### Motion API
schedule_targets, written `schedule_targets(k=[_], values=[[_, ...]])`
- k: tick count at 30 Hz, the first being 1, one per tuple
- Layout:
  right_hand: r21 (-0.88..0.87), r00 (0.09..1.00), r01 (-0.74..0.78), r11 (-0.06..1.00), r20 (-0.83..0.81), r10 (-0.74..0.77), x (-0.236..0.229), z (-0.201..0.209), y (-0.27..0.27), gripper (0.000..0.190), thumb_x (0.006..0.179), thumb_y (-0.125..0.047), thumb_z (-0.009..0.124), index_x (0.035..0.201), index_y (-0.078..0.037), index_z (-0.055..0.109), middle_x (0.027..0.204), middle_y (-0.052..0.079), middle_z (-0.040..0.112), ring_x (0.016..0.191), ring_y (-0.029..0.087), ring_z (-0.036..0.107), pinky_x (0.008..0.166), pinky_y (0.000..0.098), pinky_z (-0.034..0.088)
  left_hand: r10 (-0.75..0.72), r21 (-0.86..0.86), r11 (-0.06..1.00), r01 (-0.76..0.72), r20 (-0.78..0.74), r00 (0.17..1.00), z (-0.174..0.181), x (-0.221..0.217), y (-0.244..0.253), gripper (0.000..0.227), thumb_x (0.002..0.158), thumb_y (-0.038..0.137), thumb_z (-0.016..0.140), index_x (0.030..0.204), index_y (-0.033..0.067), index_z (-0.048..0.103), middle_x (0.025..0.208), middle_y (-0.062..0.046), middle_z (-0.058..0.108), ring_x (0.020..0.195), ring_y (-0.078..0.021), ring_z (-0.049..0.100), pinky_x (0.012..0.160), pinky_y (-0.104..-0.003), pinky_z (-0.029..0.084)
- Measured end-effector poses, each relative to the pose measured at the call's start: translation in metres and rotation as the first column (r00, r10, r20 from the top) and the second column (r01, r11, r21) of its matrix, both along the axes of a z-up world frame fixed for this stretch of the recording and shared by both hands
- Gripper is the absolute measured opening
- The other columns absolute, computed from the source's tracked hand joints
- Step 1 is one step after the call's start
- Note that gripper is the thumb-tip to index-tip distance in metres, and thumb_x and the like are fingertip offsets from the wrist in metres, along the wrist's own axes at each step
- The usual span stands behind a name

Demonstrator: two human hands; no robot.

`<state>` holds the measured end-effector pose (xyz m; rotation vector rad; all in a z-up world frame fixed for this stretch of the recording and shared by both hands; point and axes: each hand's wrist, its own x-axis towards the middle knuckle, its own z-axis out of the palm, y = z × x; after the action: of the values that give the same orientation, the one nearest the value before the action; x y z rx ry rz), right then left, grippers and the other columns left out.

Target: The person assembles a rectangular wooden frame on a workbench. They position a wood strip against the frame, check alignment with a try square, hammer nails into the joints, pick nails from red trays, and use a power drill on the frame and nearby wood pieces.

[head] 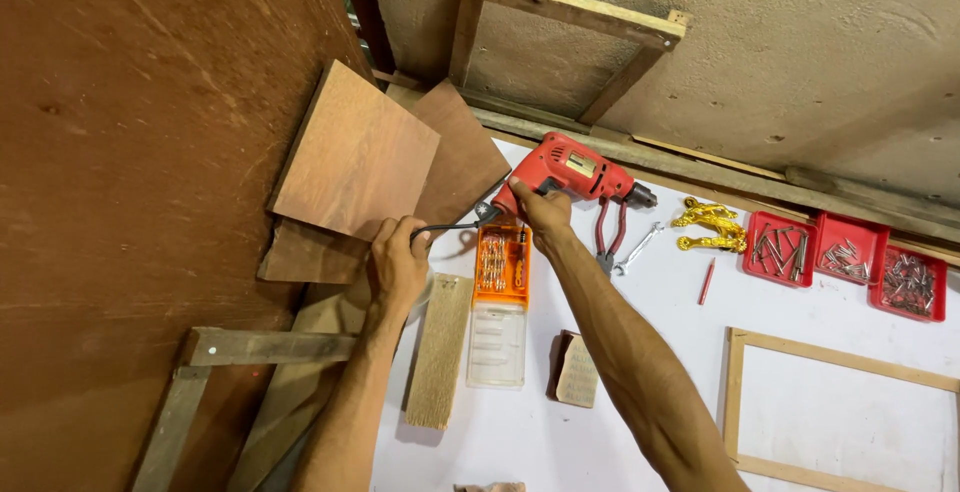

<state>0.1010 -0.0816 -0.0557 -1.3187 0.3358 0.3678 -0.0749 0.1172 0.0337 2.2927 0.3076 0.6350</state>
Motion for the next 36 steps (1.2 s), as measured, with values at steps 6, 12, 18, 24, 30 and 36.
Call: schedule_targets(k=[6, 12, 18, 24, 30, 36], values=[[-0.020, 0.994, -0.064, 0.998, -0.093, 0.061, 0.003, -0.010, -0.008, 0.023, 0.089, -0.009, 0.083, 0.079, 0.000, 0.064, 0.078, 0.010, 0.068, 0.062, 0.017, 0.063, 0.057, 0.0297, 0.056, 0.094, 0.151, 0.985, -0.082, -0.070, 0.993, -0.016, 0.008, 0.004, 0.018, 0.079, 0.000, 0.078, 0.095, 0.0047, 0.073, 0.091, -0.015, 0.065, 0.091, -0.0381, 0.061, 0.080, -0.049, 0.047], [0.005, 0.978, -0.096, 0.995, -0.187, 0.095, -0.004, 0.014, -0.025, 0.014, 0.092, -0.014, 0.072, 0.085, -0.004, 0.067, 0.093, 0.009, 0.071, 0.080, 0.019, 0.070, 0.072, 0.0293, 0.061, 0.125, 0.353, 0.934, -0.052, -0.187, 0.974, -0.011, 0.004, 0.000, 0.017, 0.078, 0.003, 0.077, 0.094, 0.0091, 0.076, 0.097, -0.010, 0.068, 0.100, -0.0349, 0.057, 0.088, -0.051, 0.044], [0.060, 0.981, -0.129, 0.990, -0.136, 0.136, -0.013, 0.011, -0.037, 0.019, 0.094, -0.015, 0.076, 0.093, -0.004, 0.061, 0.099, 0.007, 0.067, 0.085, 0.021, 0.071, 0.075, 0.0322, 0.061, 0.098, 0.374, 0.927, 0.001, -0.246, 0.964, -0.002, -0.002, -0.009, 0.023, 0.076, 0.006, 0.076, 0.099, 0.0110, 0.074, 0.101, -0.010, 0.065, 0.103, -0.0344, 0.056, 0.087, -0.050, 0.045], [-0.162, 0.979, -0.188, 0.969, -0.107, 0.172, -0.046, 0.070, -0.060, 0.053, 0.088, -0.024, 0.078, 0.132, -0.003, 0.057, 0.108, 0.008, 0.071, 0.091, 0.020, 0.071, 0.075, 0.0323, 0.058, -0.032, 0.289, 0.953, 0.097, -0.222, 0.975, 0.030, 0.000, -0.044, 0.031, 0.073, 0.016, 0.079, 0.102, 0.0101, 0.069, 0.102, -0.012, 0.062, 0.104, -0.0365, 0.053, 0.089, -0.051, 0.045], [-0.488, 0.927, -0.109, 0.866, 0.264, 0.265, -0.091, 0.120, -0.142, 0.064, 0.085, -0.027, 0.082, 0.137, 0.001, 0.057, 0.112, 0.011, 0.072, 0.096, 0.017, 0.069, 0.082, 0.0313, 0.058, -0.221, 0.268, 0.937, 0.223, -0.036, 0.975, 0.084, -0.003, -0.108, 0.028, 0.082, 0.017, 0.077, 0.107, 0.0090, 0.069, 0.108, -0.012, 0.063, 0.104, -0.0354, 0.055, 0.092, -0.050, 0.045], [-0.652, 0.879, 0.037, 0.758, 0.382, 0.286, -0.174, 0.233, -0.235, 0.061, 0.083, -0.033, 0.081, 0.134, -0.006, 0.058, 0.119, 0.009, 0.071, 0.107, 0.020, 0.068, 0.082, 0.0356, 0.058, -0.384, 0.303, 0.885, 0.353, 0.048, 0.922, 0.146, -0.016, -0.186, 0.033, 0.082, 0.019, 0.080, 0.111, 0.0084, 0.069, 0.114, -0.011, 0.064, 0.109, -0.0342, 0.056, 0.092, -0.049, 0.046]])
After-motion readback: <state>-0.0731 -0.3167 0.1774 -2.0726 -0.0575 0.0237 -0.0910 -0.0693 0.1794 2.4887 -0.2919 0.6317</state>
